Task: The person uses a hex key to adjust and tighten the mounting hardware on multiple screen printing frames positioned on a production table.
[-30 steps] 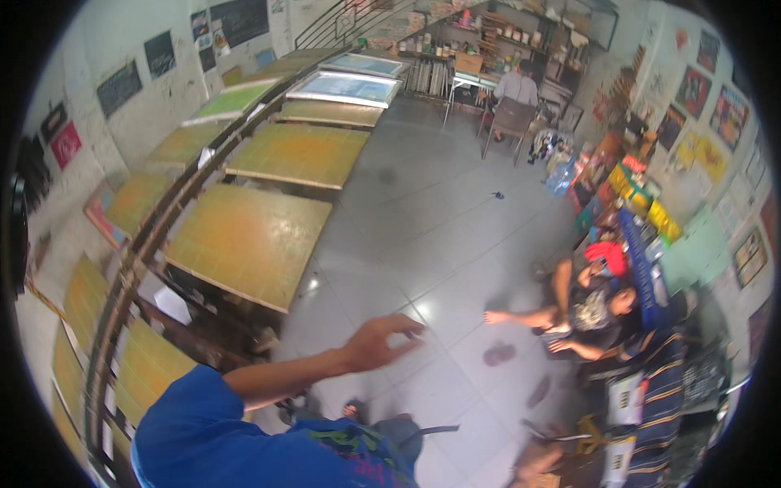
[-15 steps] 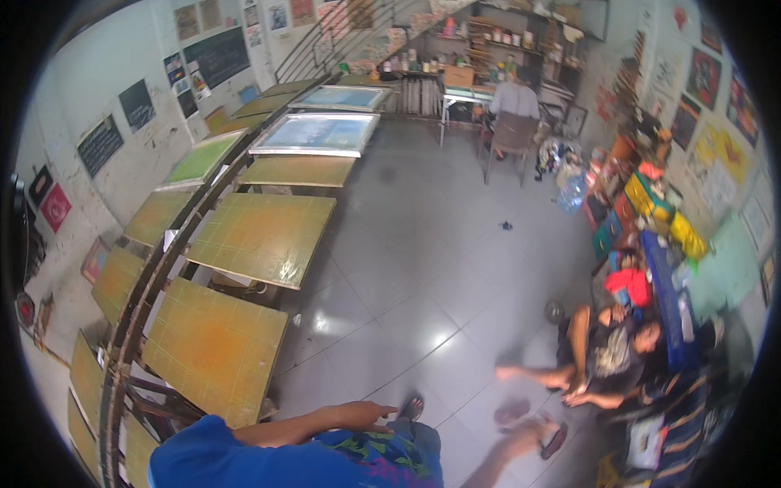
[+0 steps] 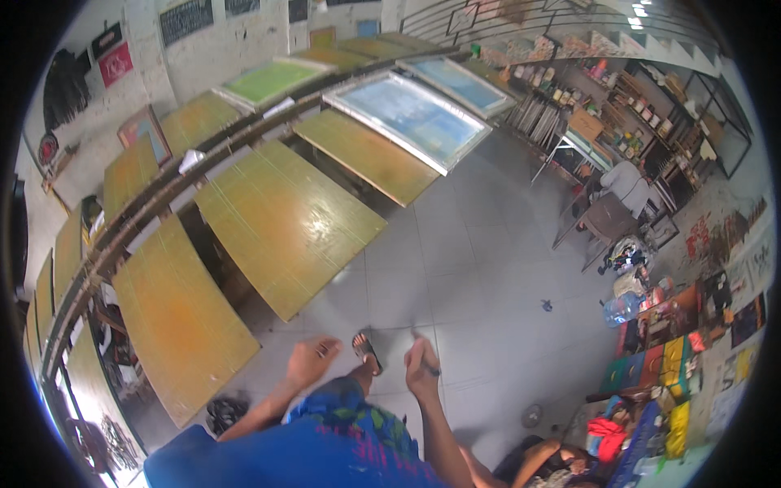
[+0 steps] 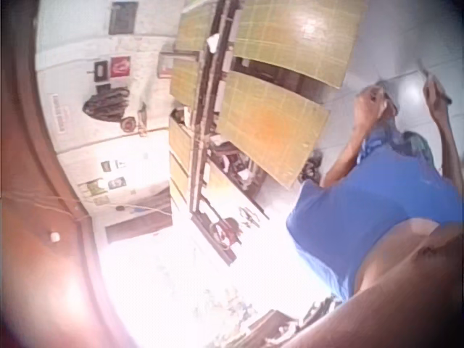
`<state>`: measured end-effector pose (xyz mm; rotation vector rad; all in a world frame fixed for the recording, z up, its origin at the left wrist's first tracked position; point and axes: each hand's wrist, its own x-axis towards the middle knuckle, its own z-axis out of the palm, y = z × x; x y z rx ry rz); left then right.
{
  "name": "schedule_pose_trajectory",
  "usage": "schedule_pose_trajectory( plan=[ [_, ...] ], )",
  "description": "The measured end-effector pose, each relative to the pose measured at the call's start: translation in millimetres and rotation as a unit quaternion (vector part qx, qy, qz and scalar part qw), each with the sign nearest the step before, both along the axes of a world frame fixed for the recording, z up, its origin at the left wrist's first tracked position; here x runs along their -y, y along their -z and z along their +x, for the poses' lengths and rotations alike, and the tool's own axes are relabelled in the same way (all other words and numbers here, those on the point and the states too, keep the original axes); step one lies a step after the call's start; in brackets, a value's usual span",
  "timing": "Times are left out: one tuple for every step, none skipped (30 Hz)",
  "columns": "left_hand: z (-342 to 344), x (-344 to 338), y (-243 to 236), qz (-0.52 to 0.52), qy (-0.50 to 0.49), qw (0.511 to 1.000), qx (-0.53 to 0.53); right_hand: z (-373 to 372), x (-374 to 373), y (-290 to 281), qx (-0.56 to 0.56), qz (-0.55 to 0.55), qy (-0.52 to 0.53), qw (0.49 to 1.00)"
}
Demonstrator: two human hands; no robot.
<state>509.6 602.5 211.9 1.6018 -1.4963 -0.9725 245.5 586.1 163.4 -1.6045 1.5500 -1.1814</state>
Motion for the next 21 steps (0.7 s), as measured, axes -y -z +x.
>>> schedule_pose_trajectory(
  plan=[
    [6,18,13,0.024,-0.033,0.999,0.008,8,27,-25,0.198,0.159,0.061,0.965],
    [5,42,19,0.019,-0.057,0.998,0.0,-4,52,-20,0.295,0.212,0.088,0.928],
    [6,61,22,0.021,-0.075,0.997,-0.001,-12,72,-6,0.393,0.266,0.122,0.872],
    [3,78,21,0.024,-0.092,0.995,-0.002,-24,89,4,0.486,0.314,0.156,0.801],
    [-2,97,10,-0.01,-0.106,0.994,0.009,-32,102,-7,0.497,0.361,0.102,0.783],
    [-11,121,-9,-0.049,-0.12,0.991,0.019,-36,114,-20,0.409,0.344,0.094,0.84],
    [-21,147,-22,-0.09,-0.137,0.986,0.031,-38,128,-34,0.317,0.322,0.081,0.889],
    [-31,170,-25,-0.067,-0.081,0.994,0.036,-43,141,-40,0.225,0.298,0.068,0.925],
    [-38,190,-25,-0.039,-0.026,0.998,0.045,-53,156,-41,0.159,0.25,0.043,0.954],
    [-48,208,-24,-0.008,0.03,0.998,0.052,-66,172,-48,0.098,0.216,0.048,0.97],
    [-58,227,-27,0.012,0.096,0.994,0.057,-74,186,-55,0.122,0.165,0.097,0.974],
    [-70,245,-28,0.031,0.163,0.984,0.063,-71,205,-79,0.162,0.117,0.152,0.968],
    [-87,259,-30,0.025,0.144,0.988,0.051,-73,222,-99,0.225,0.077,0.166,0.957],
    [-106,273,-32,0.019,0.134,0.99,0.04,-78,240,-106,0.234,-0.004,0.18,0.955],
    [-120,290,-38,0.068,0.158,0.984,0.037,-90,257,-95,0.136,-0.084,0.212,0.964],
    [-134,311,-46,0.12,0.178,0.976,0.034,-104,271,-92,0.133,-0.041,0.195,0.971],
    [-141,331,-49,0.165,0.183,0.969,0.026,-111,280,-93,0.192,0.087,0.181,0.961],
    [-148,348,-42,0.133,0.173,0.976,0.005,-122,295,-104,0.249,0.198,0.157,0.935],
    [-153,363,-27,0.101,0.164,0.981,-0.017,-120,305,-115,0.31,0.185,0.218,0.907],
    [-164,387,-17,0.067,0.156,0.984,-0.045,-126,315,-111,0.335,0.111,0.23,0.907],
    [-175,413,-13,0.06,0.12,0.99,-0.05,-137,326,-98,0.254,0.05,0.247,0.934]
  ],
)
